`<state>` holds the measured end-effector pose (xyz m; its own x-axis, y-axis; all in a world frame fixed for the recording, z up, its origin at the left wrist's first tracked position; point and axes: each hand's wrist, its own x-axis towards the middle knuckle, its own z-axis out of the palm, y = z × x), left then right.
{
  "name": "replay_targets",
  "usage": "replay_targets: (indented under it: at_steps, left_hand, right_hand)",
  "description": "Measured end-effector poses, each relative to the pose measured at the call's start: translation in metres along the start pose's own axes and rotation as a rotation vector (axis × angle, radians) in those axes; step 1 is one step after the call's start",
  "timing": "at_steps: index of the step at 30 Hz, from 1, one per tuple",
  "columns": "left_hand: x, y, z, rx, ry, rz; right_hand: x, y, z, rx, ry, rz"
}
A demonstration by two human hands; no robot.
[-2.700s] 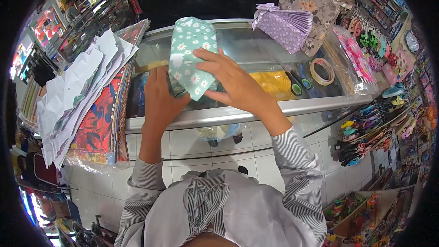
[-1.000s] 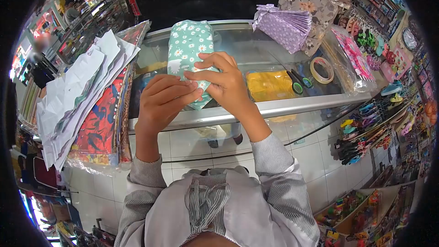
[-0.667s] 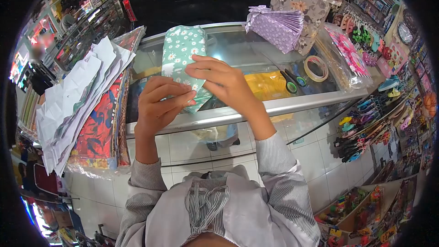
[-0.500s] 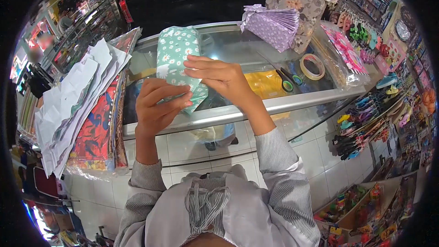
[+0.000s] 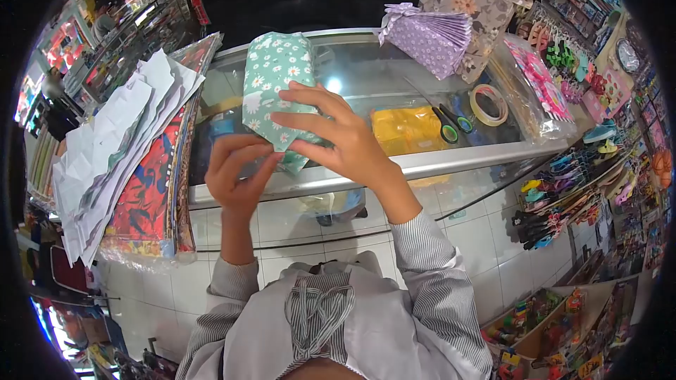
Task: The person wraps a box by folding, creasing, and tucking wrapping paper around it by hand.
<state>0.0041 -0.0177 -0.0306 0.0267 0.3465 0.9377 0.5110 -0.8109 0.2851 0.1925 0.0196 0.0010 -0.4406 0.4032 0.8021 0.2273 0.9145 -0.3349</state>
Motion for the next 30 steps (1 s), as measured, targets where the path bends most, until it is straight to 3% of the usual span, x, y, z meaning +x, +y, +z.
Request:
replay_targets:
  at_steps: [3,9,15,21,27,30]
  left_hand:
    - [-0.008,0.010,0.011,-0.041,0.129,-0.119]
    - [-0.011,0.013,0.013,-0.061,0.068,-0.121]
    - [-0.015,0.019,0.024,-0.131,0.154,-0.197]
    - [-0.017,0.018,0.027,-0.241,0.104,-0.285]
    - [-0.010,0.021,0.018,-0.164,-0.043,-0.429]
    - [-0.007,0.024,0.017,-0.223,-0.012,-0.508]
  right_hand:
    - [-0.005,-0.003,0.005,0.060,0.078,0.019]
    - [-0.010,-0.004,0.012,0.144,0.180,0.053]
    - [-0.016,-0.009,0.018,0.110,0.221,0.068]
    - [-0.023,-0.014,0.020,0.127,0.217,0.130]
    - [-0.023,-0.017,0.019,0.117,0.204,0.119]
    - [-0.024,-0.016,0.022,0.123,0.217,0.121]
